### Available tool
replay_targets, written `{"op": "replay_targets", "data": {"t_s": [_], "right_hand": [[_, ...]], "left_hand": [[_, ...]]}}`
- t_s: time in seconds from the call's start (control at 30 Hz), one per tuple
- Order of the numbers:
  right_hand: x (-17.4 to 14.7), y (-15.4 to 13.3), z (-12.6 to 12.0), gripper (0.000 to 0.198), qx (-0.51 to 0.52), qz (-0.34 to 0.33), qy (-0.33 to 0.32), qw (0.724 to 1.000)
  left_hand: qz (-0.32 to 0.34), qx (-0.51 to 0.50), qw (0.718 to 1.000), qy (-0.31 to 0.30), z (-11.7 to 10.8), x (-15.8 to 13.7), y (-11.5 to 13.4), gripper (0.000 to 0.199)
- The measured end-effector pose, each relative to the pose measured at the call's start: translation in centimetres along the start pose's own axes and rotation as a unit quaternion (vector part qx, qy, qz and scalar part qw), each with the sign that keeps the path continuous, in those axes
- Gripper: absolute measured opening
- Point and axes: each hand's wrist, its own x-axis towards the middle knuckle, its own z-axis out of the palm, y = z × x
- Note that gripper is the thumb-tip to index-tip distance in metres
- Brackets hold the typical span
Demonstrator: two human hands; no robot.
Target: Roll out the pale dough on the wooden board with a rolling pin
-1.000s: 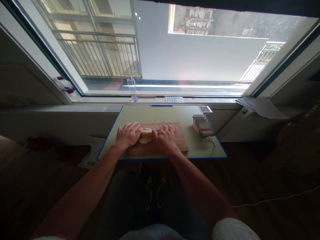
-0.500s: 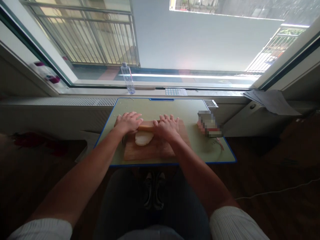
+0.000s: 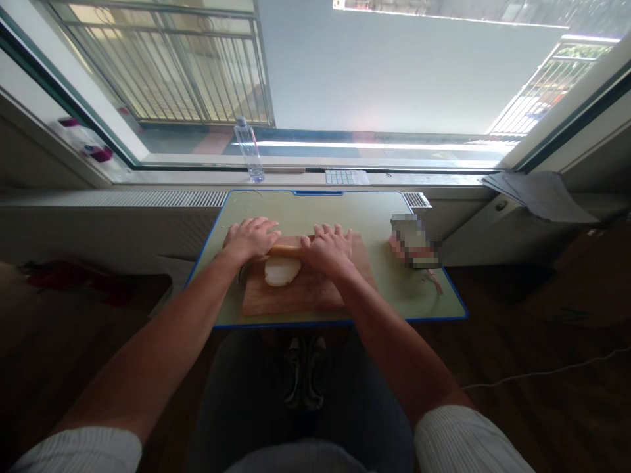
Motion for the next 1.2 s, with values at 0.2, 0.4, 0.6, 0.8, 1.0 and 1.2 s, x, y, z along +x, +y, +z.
{"op": "replay_targets", "data": {"t_s": [0.2, 0.4, 0.6, 0.8, 1.0, 1.2], "right_hand": [[-2.5, -0.4, 0.1, 0.055, -0.016, -0.014, 0.041, 0.999], [-5.0, -0.5, 0.6, 0.062, -0.011, -0.029, 0.077, 0.997], [-7.1, -0.8, 0.7, 0.065, 0.006, -0.017, 0.06, 0.998], [-8.4, -0.8, 1.2, 0.068, 0.011, -0.015, 0.058, 0.998], [-9.0, -0.8, 1.1, 0.065, 0.015, -0.013, 0.064, 0.998], [-7.9, -0.9, 1.3, 0.065, 0.016, -0.01, 0.07, 0.997]], "left_hand": [[-0.008, 0.004, 0.999, 0.049, 0.6, -2.5, 0.2, 0.054], [-0.007, 0.008, 0.996, 0.092, 1.1, -5.2, 0.5, 0.054], [-0.007, -0.005, 0.995, 0.104, 1.5, -7.7, 0.5, 0.056], [-0.011, -0.018, 0.995, 0.102, 1.6, -9.6, 0.7, 0.059], [-0.012, -0.024, 0.995, 0.1, 1.5, -10.5, 0.9, 0.06], [-0.019, -0.03, 0.996, 0.083, 1.3, -9.6, 0.8, 0.06]]}}
